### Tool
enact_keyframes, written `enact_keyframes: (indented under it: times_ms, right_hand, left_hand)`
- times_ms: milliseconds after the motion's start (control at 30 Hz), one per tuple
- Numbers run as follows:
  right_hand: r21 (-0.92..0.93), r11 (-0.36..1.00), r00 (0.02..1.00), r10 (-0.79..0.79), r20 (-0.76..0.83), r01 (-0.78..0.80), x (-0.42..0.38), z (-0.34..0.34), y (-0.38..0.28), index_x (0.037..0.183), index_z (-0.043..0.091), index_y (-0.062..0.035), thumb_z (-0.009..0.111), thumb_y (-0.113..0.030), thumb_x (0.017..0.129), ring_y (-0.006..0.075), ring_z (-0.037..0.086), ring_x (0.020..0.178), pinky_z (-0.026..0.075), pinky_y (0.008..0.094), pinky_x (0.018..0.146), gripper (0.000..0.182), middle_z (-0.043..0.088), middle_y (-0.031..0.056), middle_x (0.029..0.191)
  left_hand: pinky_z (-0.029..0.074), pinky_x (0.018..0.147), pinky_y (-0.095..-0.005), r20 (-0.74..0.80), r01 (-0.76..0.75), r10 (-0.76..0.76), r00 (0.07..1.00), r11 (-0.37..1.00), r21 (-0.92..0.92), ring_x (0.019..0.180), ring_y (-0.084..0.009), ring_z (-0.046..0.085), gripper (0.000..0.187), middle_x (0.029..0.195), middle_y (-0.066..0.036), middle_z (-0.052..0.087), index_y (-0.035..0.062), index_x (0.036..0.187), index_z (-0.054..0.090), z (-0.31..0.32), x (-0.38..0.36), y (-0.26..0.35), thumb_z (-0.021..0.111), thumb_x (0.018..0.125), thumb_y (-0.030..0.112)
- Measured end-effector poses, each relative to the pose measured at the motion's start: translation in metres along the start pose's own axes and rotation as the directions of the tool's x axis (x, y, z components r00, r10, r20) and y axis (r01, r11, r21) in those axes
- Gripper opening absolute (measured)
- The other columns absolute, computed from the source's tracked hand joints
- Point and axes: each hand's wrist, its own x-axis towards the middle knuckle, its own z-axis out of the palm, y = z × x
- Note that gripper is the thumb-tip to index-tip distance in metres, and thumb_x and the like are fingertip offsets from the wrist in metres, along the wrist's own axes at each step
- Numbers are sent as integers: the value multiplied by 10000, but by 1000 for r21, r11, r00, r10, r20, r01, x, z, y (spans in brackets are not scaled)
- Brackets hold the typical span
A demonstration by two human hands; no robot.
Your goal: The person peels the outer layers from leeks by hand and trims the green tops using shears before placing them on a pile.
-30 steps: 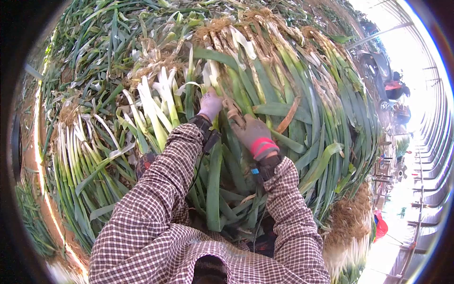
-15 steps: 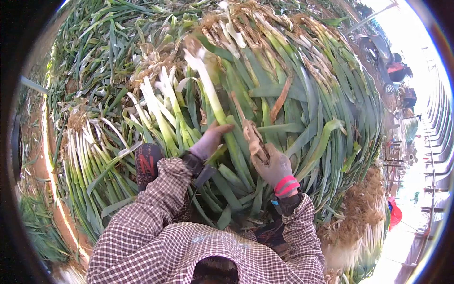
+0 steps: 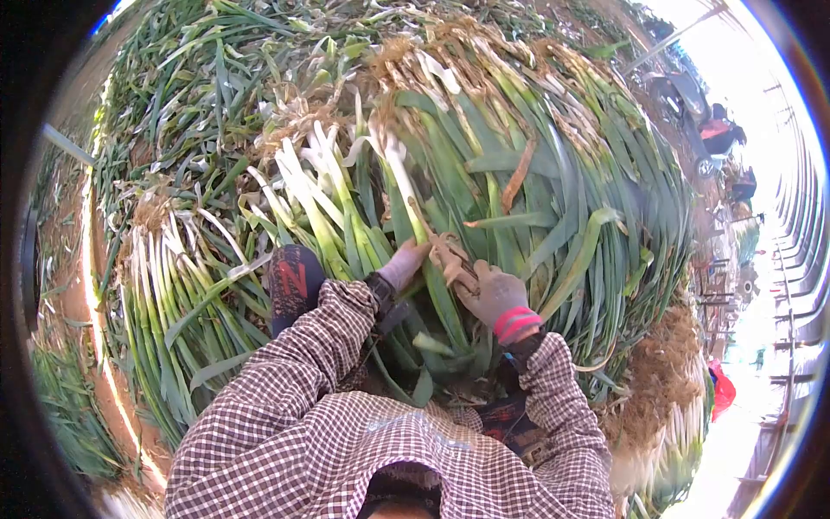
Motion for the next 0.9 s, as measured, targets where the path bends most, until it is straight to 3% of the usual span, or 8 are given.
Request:
enact_keyframes:
  times_ms: [133, 267, 367, 433, 567, 667, 767, 900]
  right_hand:
    - [-106, 994, 1000, 22, -12, -23, 55, 20, -7, 994, 564, -61, 564, -532, 888, 417, 671, 811, 533, 514, 709, 482, 687, 212, 898]
    - [-87, 996, 999, -37, -28, 35, 115, 18, -19, 1014, 600, -38, 570, -554, 876, 408, 676, 891, 543, 484, 763, 535, 685, 235, 947]
    - [-109, 993, 995, 55, 78, -47, 168, 21, -30, 1020, 605, -33, 563, -593, 867, 418, 667, 937, 525, 497, 821, 582, 682, 260, 986]
    - [-85, 993, 996, 83, 33, -80, 186, 21, -36, 1031, 596, -55, 572, -586, 871, 431, 659, 925, 517, 505, 819, 556, 684, 252, 970]
    - [-35, 996, 994, 86, 75, -83, 172, 16, -31, 1046, 598, -63, 584, -591, 862, 440, 650, 925, 509, 508, 807, 559, 682, 256, 950]
    - [20, 992, 988, 122, 95, -124, 129, 11, -28, 1012, 611, -50, 598, -570, 859, 449, 647, 901, 509, 518, 771, 543, 672, 269, 929]
    - [85, 987, 988, 129, 84, -136, 115, 16, -24, 1026, 610, -41, 579, -571, 866, 446, 648, 918, 505, 518, 799, 554, 673, 274, 937]
    - [162, 981, 994, 99, 53, -107, 124, 11, -40, 1050, 608, -32, 563, -572, 871, 442, 647, 949, 499, 516, 837, 570, 675, 279, 955]
  left_hand:
    - [548, 779, -347, -11, 5, -4, 1000, 996, 94, 925, -198, 632, 324, 1099, -92, 631, 10, 1274, 525, -3, 5, -5, 524, 999, 181]
    - [538, 784, -344, 33, -7, 4, 999, 995, 97, 917, -193, 639, 316, 1056, -70, 650, 15, 1257, 537, -17, 37, -35, 550, 980, 168]
    - [535, 797, -341, 9, 60, -62, 998, 985, 161, 915, -194, 645, 312, 1053, -68, 656, 17, 1253, 539, -16, 33, -26, 548, 983, 172]
    - [538, 786, -344, 28, 68, -72, 997, 992, 110, 897, -194, 648, 307, 1050, -72, 658, 18, 1245, 539, -15, 29, -22, 553, 980, 170]
    - [560, 755, -366, 7, 100, -101, 995, 994, 32, 876, -203, 662, 294, 1047, -78, 665, 28, 1225, 546, -3, -10, 16, 572, 975, 180]
    - [551, 709, -377, 49, 80, -70, 996, 963, -257, 789, -237, 655, 334, 962, -93, 664, 20, 1225, 548, -17, 9, -7, 615, 947, 193]
    - [580, 778, -402, 149, 168, -133, 980, 951, -261, 878, -228, 680, 297, 1027, -95, 676, 29, 1200, 559, -18, -19, 20, 588, 973, 219]
    - [579, 763, -428, 92, 88, -62, 994, 944, -317, 833, -249, 685, 288, 950, -104, 684, 27, 1113, 585, -15, -38, 27, 523, 1008, 288]
